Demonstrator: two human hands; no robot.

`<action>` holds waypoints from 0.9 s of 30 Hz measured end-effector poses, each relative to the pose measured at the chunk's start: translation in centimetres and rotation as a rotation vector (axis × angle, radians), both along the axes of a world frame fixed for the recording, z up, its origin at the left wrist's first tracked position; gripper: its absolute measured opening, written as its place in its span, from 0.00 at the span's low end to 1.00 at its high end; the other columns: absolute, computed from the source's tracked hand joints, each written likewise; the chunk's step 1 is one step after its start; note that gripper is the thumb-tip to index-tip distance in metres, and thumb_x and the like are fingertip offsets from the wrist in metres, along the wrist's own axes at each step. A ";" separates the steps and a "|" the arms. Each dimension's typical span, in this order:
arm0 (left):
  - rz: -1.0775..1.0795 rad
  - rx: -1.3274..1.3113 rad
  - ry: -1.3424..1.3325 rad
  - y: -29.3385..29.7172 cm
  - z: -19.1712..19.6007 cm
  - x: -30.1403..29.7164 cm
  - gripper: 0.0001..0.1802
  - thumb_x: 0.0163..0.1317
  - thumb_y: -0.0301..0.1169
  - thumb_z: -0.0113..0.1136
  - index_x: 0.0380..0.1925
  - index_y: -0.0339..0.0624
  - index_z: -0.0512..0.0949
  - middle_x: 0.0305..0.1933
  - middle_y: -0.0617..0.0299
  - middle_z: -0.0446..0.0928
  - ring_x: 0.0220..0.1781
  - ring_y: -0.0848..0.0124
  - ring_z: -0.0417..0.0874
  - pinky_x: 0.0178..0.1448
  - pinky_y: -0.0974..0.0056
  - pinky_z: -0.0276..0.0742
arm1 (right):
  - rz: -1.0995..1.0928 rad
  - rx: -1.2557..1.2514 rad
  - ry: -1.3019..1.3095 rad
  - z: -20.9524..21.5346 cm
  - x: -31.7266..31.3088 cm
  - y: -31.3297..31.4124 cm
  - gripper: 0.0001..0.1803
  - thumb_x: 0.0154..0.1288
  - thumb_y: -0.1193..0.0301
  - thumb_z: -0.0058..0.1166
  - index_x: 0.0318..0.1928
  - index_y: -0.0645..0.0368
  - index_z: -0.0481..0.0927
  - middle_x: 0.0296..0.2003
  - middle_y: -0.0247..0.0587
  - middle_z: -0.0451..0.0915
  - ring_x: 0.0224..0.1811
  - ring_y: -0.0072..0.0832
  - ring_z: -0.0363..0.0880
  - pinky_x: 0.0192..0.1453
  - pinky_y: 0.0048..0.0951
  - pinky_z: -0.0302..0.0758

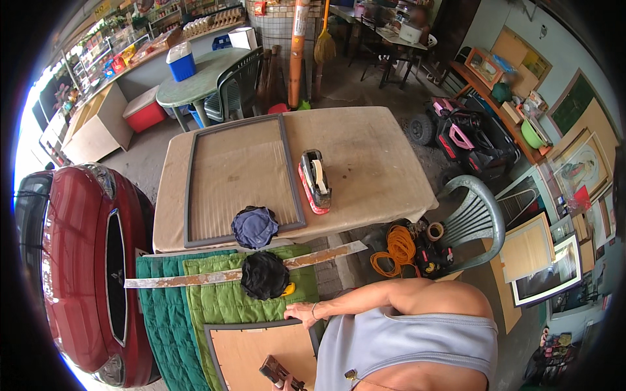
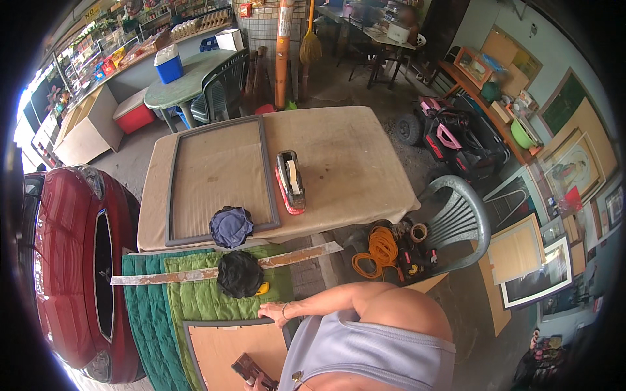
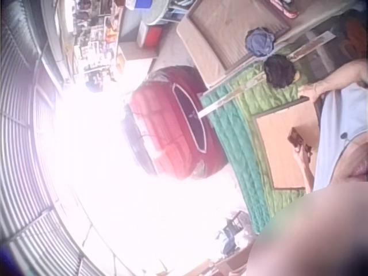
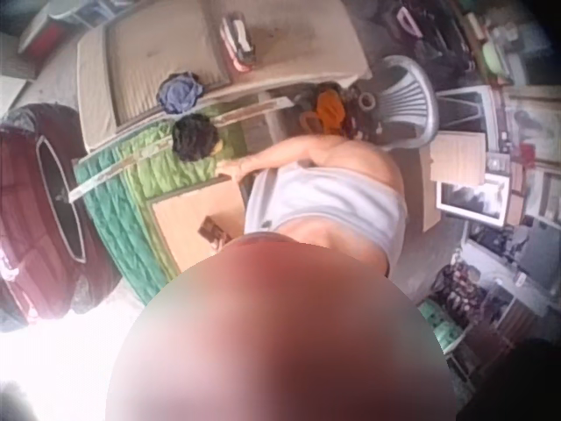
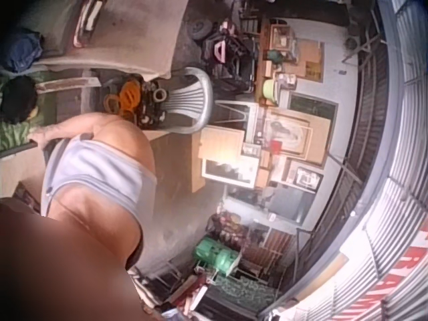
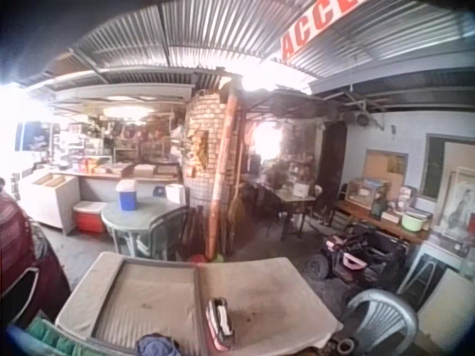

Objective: The person removes a framed print from a workbench, retrieves a utility knife, and cuts a piece of cardboard to size. They then apply tape to the cardboard edges and place the cardboard into the frame backing.

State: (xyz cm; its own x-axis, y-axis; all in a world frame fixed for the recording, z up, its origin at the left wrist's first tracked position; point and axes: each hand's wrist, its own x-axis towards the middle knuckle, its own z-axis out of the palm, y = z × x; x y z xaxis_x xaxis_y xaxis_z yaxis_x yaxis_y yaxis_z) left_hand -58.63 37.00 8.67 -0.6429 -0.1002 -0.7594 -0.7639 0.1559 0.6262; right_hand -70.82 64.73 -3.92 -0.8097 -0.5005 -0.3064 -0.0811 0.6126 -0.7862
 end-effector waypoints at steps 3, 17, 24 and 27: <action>-0.004 -0.045 -0.033 0.6 1.1 -0.2 0.14 0.61 0.40 0.65 0.34 0.39 0.79 0.23 0.61 0.77 0.19 0.75 0.76 0.19 0.72 0.68 | -0.055 0.032 0.005 0.4 0.4 -0.4 0.36 0.33 0.79 0.62 0.51 0.58 0.73 0.46 0.48 0.71 0.51 0.48 0.74 0.52 0.44 0.74; 0.007 0.023 -0.075 -0.3 -0.4 -0.1 0.18 0.60 0.39 0.67 0.44 0.42 0.75 0.38 0.61 0.76 0.40 0.68 0.77 0.42 0.60 0.76 | -0.104 0.084 -0.063 1.4 0.6 -0.8 0.35 0.36 0.81 0.62 0.52 0.56 0.73 0.48 0.45 0.72 0.56 0.46 0.72 0.54 0.45 0.75; -0.047 -0.080 -0.065 0.9 1.6 -0.7 0.15 0.62 0.39 0.65 0.42 0.43 0.76 0.34 0.61 0.76 0.35 0.70 0.77 0.36 0.62 0.74 | -0.092 0.039 -0.038 0.8 0.1 -0.6 0.35 0.32 0.83 0.66 0.48 0.58 0.74 0.45 0.46 0.74 0.52 0.47 0.76 0.51 0.44 0.76; -0.043 -0.071 -0.065 0.9 1.5 -0.7 0.15 0.62 0.39 0.64 0.42 0.43 0.76 0.34 0.61 0.76 0.34 0.71 0.77 0.35 0.62 0.74 | -0.082 0.021 -0.070 0.7 -0.3 -0.5 0.34 0.30 0.83 0.67 0.47 0.58 0.74 0.44 0.46 0.75 0.51 0.46 0.76 0.50 0.43 0.75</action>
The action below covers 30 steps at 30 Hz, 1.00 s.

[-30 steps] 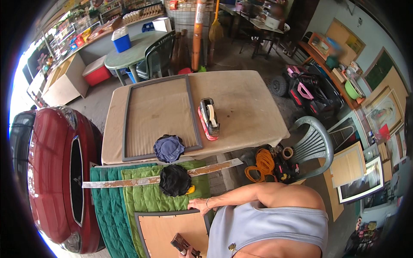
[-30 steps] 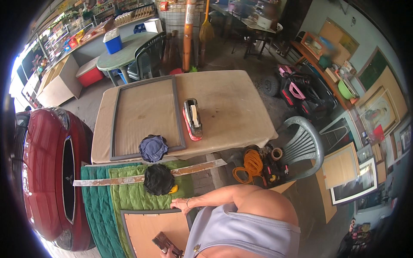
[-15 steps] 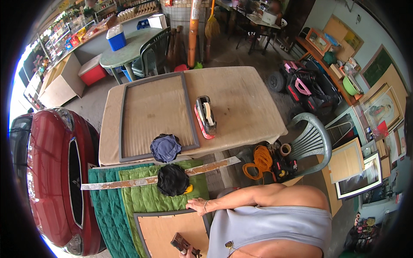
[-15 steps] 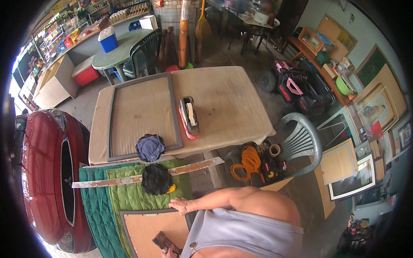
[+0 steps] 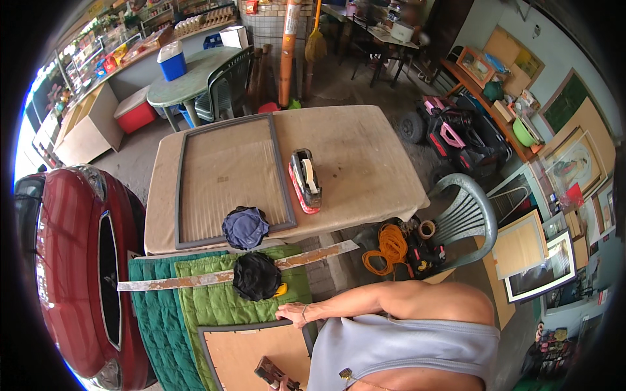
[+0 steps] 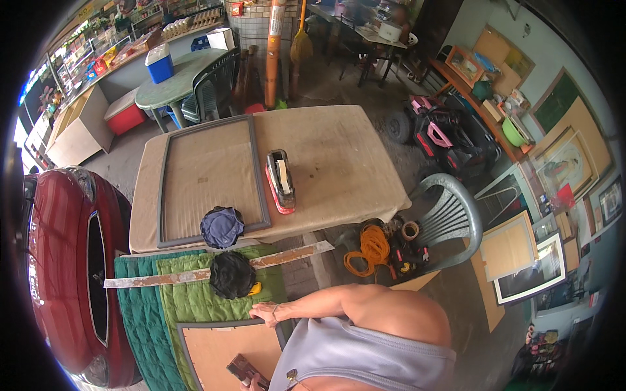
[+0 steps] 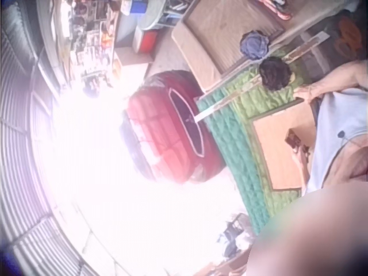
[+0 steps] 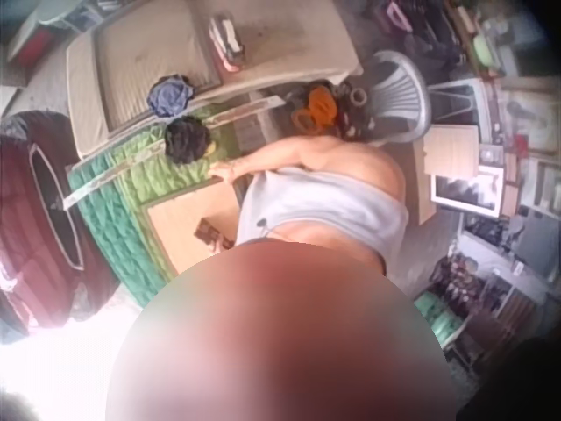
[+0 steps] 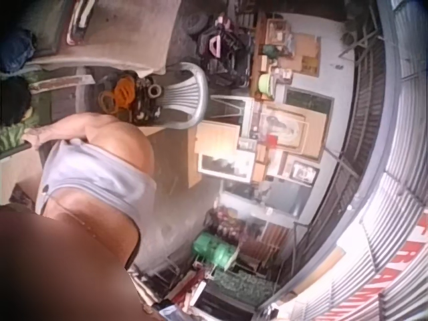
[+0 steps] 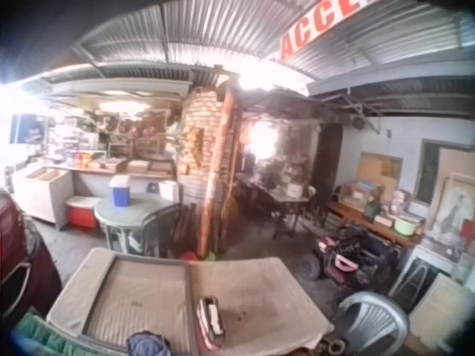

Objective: The person removes a framed print from a workbench, retrieves a utility knife, and cuts a piece of cardboard to size. They then apply tape to the cardboard edges and place the cardboard into the frame backing.

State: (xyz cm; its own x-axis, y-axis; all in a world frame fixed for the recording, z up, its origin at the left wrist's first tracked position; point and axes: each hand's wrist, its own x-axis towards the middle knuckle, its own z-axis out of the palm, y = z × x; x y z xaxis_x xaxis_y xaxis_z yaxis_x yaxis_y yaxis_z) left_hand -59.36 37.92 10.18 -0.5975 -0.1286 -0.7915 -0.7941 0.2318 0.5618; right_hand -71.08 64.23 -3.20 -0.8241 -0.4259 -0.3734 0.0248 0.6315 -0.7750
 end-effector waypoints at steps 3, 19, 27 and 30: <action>0.006 0.018 0.003 -0.3 -0.6 0.2 0.14 0.62 0.40 0.64 0.41 0.43 0.77 0.33 0.61 0.76 0.32 0.71 0.77 0.33 0.63 0.74 | 0.015 -0.010 0.006 -0.2 -0.2 0.1 0.36 0.27 0.82 0.70 0.46 0.58 0.74 0.44 0.46 0.75 0.50 0.46 0.76 0.50 0.43 0.75; 0.041 0.053 0.024 -1.0 -1.1 0.7 0.12 0.63 0.40 0.63 0.39 0.44 0.78 0.30 0.62 0.76 0.27 0.73 0.76 0.27 0.66 0.72 | 0.008 -0.055 0.055 -1.2 -0.3 0.1 0.40 0.22 0.79 0.74 0.46 0.58 0.73 0.38 0.43 0.73 0.41 0.41 0.76 0.43 0.40 0.75; -0.019 0.293 0.458 -2.4 -4.9 2.6 0.12 0.64 0.40 0.61 0.36 0.44 0.76 0.26 0.64 0.71 0.25 0.73 0.69 0.26 0.63 0.66 | 0.046 -0.009 -0.019 0.3 -0.4 0.5 0.42 0.23 0.79 0.76 0.48 0.58 0.73 0.39 0.43 0.74 0.43 0.41 0.77 0.44 0.40 0.76; -0.161 0.132 0.417 -2.1 -4.3 2.3 0.11 0.66 0.41 0.58 0.32 0.46 0.74 0.24 0.64 0.70 0.23 0.74 0.68 0.25 0.64 0.65 | 0.070 -0.010 -0.003 0.4 -0.5 0.7 0.40 0.25 0.78 0.75 0.48 0.58 0.73 0.39 0.44 0.74 0.44 0.41 0.77 0.44 0.40 0.76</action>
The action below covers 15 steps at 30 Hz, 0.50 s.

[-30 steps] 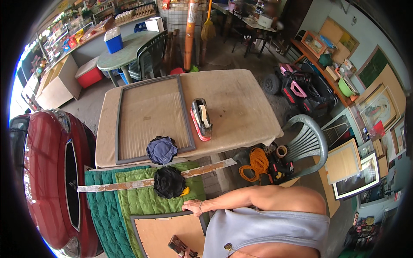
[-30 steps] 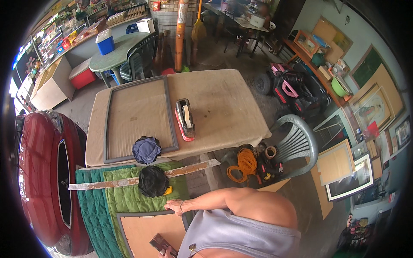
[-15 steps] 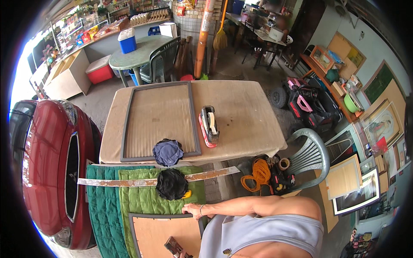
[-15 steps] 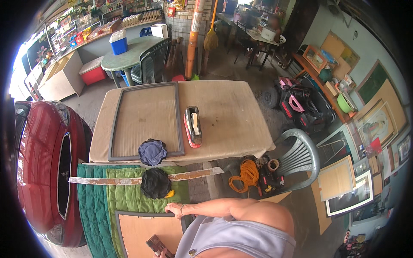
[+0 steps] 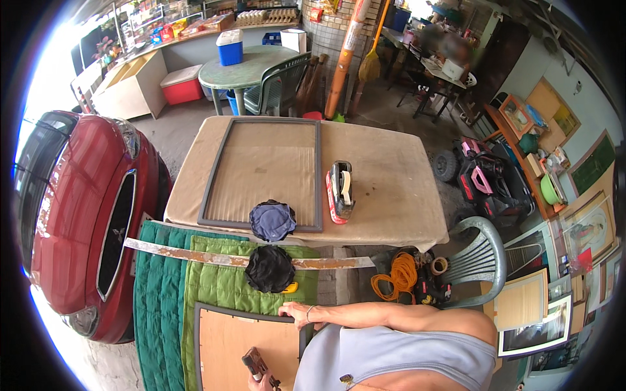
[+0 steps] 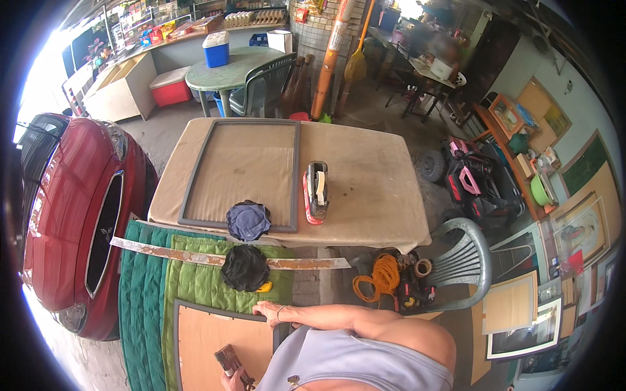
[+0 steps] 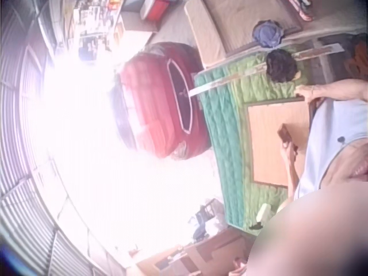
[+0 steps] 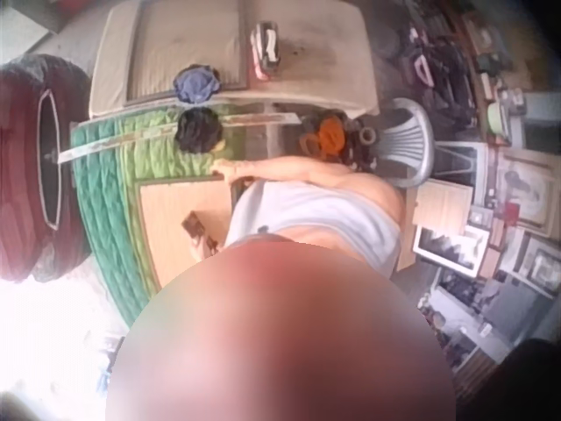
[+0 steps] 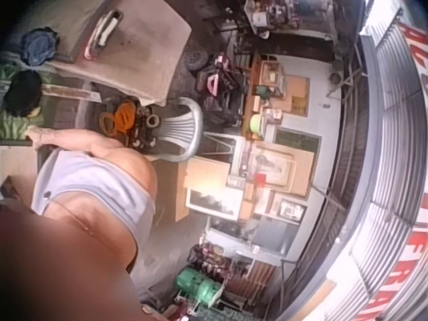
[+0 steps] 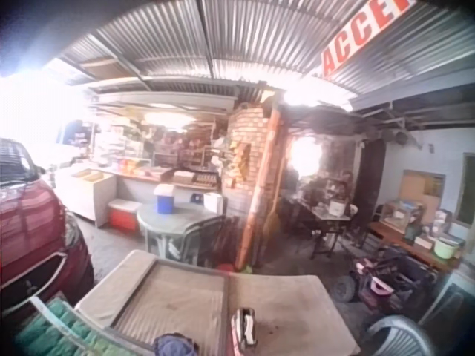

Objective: The person removes a framed print from a workbench, retrieves a utility knife, and cuts a piece of cardboard to size. They then apply tape to the cardboard edges and place the cardboard into the frame backing.

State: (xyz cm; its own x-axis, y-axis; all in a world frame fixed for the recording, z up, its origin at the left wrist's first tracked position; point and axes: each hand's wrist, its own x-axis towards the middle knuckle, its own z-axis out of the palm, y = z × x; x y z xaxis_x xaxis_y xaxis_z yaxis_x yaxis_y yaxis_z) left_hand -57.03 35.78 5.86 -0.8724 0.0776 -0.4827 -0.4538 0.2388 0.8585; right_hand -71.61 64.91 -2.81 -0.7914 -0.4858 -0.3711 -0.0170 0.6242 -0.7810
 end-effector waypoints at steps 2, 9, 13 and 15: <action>0.133 0.005 -0.238 0.4 1.0 -0.2 0.11 0.65 0.40 0.58 0.31 0.46 0.73 0.21 0.65 0.68 0.22 0.75 0.68 0.24 0.65 0.63 | 0.007 -0.006 0.015 0.0 0.0 0.0 0.40 0.26 0.78 0.75 0.49 0.58 0.73 0.39 0.44 0.74 0.44 0.41 0.77 0.44 0.40 0.76; 0.278 0.208 -0.196 1.9 2.7 -0.7 0.10 0.63 0.37 0.61 0.29 0.47 0.73 0.18 0.67 0.67 0.17 0.76 0.66 0.20 0.66 0.59 | -0.007 -0.010 -0.003 0.0 0.1 0.0 0.40 0.25 0.77 0.74 0.50 0.58 0.74 0.41 0.44 0.74 0.46 0.42 0.77 0.47 0.41 0.77; 0.294 0.042 -0.296 1.8 2.6 -0.8 0.10 0.62 0.37 0.62 0.28 0.47 0.73 0.16 0.68 0.66 0.15 0.75 0.67 0.17 0.68 0.62 | -0.013 -0.017 -0.016 0.2 0.1 0.0 0.40 0.25 0.77 0.75 0.49 0.59 0.75 0.42 0.45 0.75 0.48 0.43 0.76 0.48 0.40 0.77; 0.299 0.057 -0.310 1.8 2.6 -0.9 0.11 0.62 0.37 0.62 0.28 0.47 0.73 0.16 0.68 0.67 0.14 0.75 0.67 0.17 0.68 0.63 | -0.010 -0.024 -0.005 0.4 0.0 0.1 0.40 0.26 0.77 0.75 0.50 0.59 0.75 0.43 0.45 0.76 0.49 0.43 0.76 0.49 0.40 0.77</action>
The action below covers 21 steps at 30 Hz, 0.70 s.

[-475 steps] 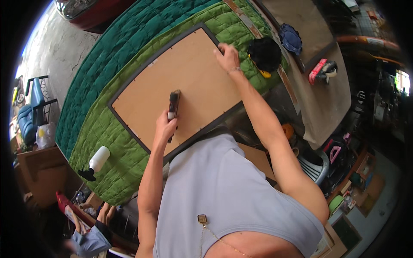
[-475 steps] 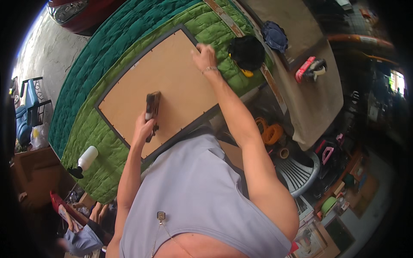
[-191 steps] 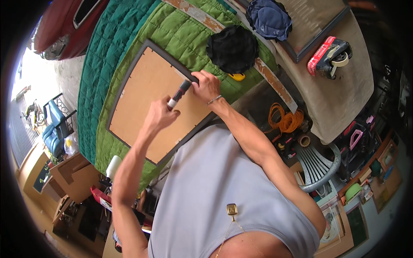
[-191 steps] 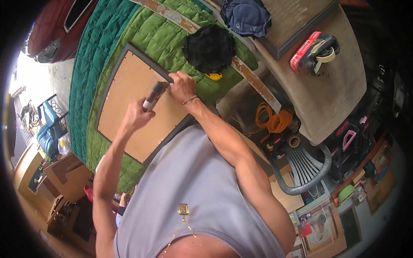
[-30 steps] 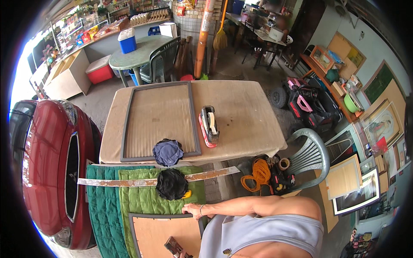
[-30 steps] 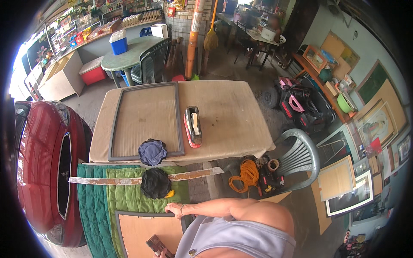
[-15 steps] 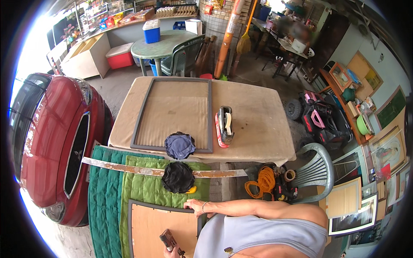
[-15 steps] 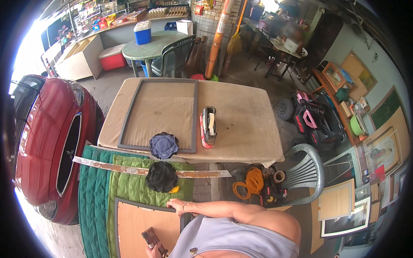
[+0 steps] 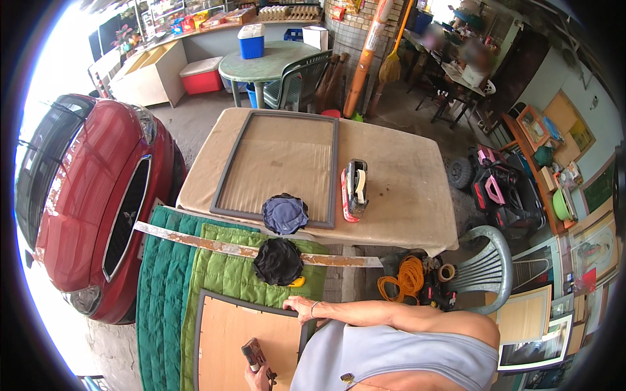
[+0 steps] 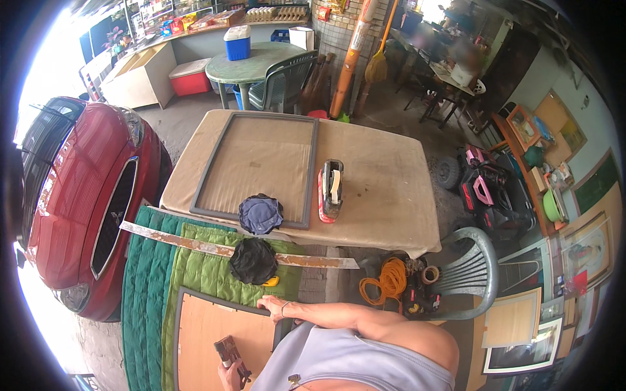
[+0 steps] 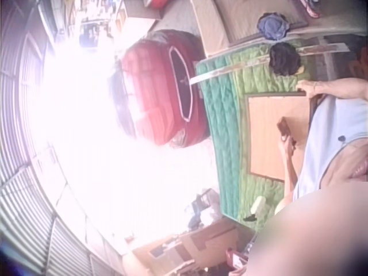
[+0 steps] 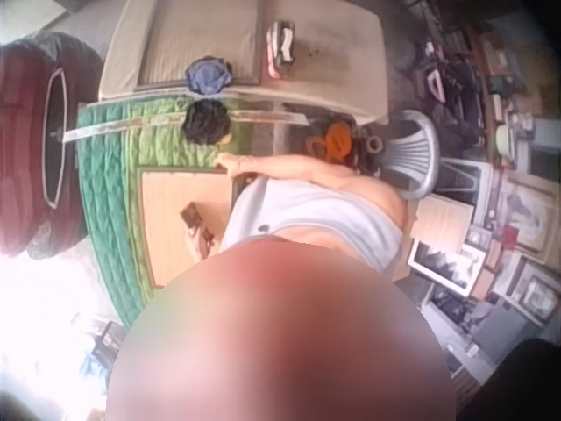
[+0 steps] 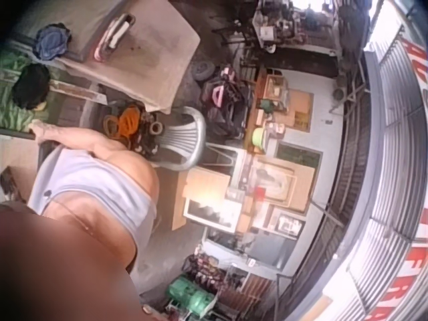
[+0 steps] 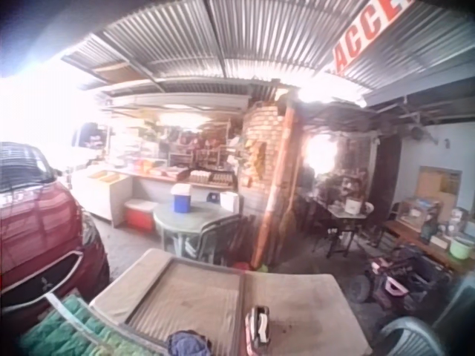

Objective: The person removes a framed print from a workbench, retrieves a utility knife, and cuts a piece of cardboard to size. They then apply tape to the cardboard edges and place the cardboard into the frame backing.

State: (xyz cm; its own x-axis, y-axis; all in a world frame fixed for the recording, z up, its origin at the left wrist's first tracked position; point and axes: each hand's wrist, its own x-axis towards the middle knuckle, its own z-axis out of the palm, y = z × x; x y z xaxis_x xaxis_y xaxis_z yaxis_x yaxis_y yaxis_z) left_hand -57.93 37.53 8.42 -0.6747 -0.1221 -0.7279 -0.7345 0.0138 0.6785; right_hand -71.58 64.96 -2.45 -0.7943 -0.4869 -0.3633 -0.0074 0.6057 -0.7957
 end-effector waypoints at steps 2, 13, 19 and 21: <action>0.016 0.005 -0.025 0.0 0.0 -0.1 0.11 0.62 0.37 0.63 0.27 0.47 0.72 0.15 0.68 0.67 0.14 0.75 0.68 0.16 0.68 0.63 | 0.010 0.019 -0.052 0.1 -0.1 0.0 0.40 0.26 0.77 0.74 0.50 0.59 0.75 0.44 0.45 0.75 0.50 0.43 0.76 0.50 0.41 0.77; 0.031 0.106 0.066 -0.1 -0.2 0.0 0.11 0.60 0.32 0.63 0.22 0.46 0.73 0.17 0.65 0.71 0.15 0.74 0.70 0.17 0.68 0.64 | -0.040 0.029 -0.023 0.4 0.4 -0.1 0.39 0.27 0.78 0.73 0.49 0.58 0.75 0.44 0.46 0.75 0.49 0.45 0.77 0.52 0.40 0.76; -0.033 -0.012 -0.002 0.0 0.1 -0.1 0.11 0.60 0.37 0.65 0.33 0.44 0.76 0.26 0.61 0.75 0.25 0.69 0.75 0.26 0.60 0.71 | -0.037 0.024 0.012 -0.6 0.4 -0.5 0.40 0.26 0.80 0.74 0.49 0.58 0.74 0.45 0.46 0.75 0.50 0.44 0.76 0.51 0.41 0.76; -0.119 -0.098 -0.001 -0.4 -0.1 -0.2 0.12 0.61 0.39 0.65 0.35 0.44 0.76 0.29 0.60 0.75 0.28 0.68 0.76 0.28 0.58 0.72 | -0.037 0.020 0.052 -1.0 0.5 -0.7 0.40 0.27 0.80 0.74 0.49 0.58 0.74 0.45 0.46 0.75 0.51 0.44 0.76 0.51 0.42 0.76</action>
State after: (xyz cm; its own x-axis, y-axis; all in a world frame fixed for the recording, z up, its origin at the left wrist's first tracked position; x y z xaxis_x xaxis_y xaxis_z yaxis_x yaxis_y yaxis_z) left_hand -58.12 37.15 8.37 -0.6876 -0.1120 -0.7174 -0.7247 0.1669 0.6686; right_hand -71.09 64.31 -3.49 -0.8298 -0.4497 -0.3304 -0.0259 0.6224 -0.7823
